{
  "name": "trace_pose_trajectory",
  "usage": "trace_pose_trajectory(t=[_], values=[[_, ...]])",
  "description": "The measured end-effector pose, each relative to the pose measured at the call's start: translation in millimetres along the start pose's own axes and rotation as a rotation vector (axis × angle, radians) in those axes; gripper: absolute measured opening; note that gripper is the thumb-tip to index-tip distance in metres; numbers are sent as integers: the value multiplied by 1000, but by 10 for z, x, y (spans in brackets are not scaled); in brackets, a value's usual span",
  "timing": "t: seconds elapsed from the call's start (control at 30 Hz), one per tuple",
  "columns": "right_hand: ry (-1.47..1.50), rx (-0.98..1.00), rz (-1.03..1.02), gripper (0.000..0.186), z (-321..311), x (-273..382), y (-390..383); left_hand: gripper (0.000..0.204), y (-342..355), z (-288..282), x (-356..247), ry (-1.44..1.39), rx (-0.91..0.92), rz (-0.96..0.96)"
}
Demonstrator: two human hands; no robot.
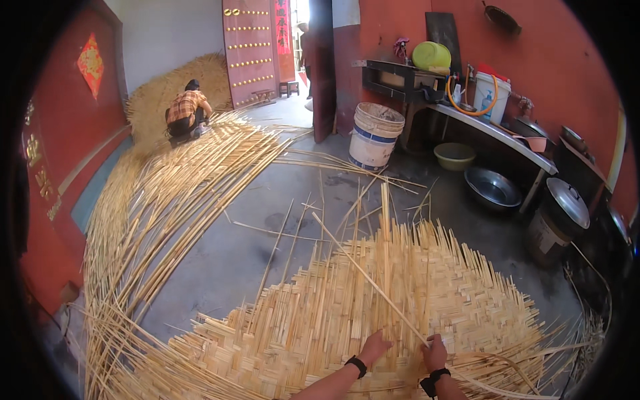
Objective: Weaving a large circular mat using bamboo strips on the floor of a workshop.
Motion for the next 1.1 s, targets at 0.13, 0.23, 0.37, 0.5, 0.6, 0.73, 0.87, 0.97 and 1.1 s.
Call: trace_pose_trajectory(t=[0.13, 0.23, 0.37, 0.5, 0.6, 0.73, 0.87, 0.97, 1.1], values=[[30, -4, -55, 29, 112, -201, -38, 43, -71, 97, 46, 116, 122, -53], [102, -6, -95, 30, 159, -210, 141, 45, -28, 70, 161, -86, 154, -40], [175, -19, -63, 29, 151, -83, 390, 36, 140, 25, -46, -235, 288, -39], [221, 23, 185, 28, 244, -242, 424, 37, 169, 113, -80, -395, 312, -306], [-31, 57, -25, 24, 199, 36, 474, 36, 41, 56, -15, -354, 283, -385], [-17, 402, -114, 23, 420, 48, 585, 37, -67, 100, 109, -415, 239, -371], [721, 373, 14, 23, 473, 130, 664, 34, -144, 109, 9, -507, 264, -328], [882, 229, 83, 25, 537, 73, 665, 37, -112, 50, 77, -470, 222, -357], [515, 651, 37, 32, 818, -131, 638, 34, -35, 129, -178, -390, 396, -221]])
Point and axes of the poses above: each hand's wrist, its own y-axis towards the middle knuckle, its own z-axis out of the palm, x = y × z, the point moved 9 cm from there along y, towards the middle knuckle, and after that the axes turned 3 degrees about -z, right-handed, at the moved point
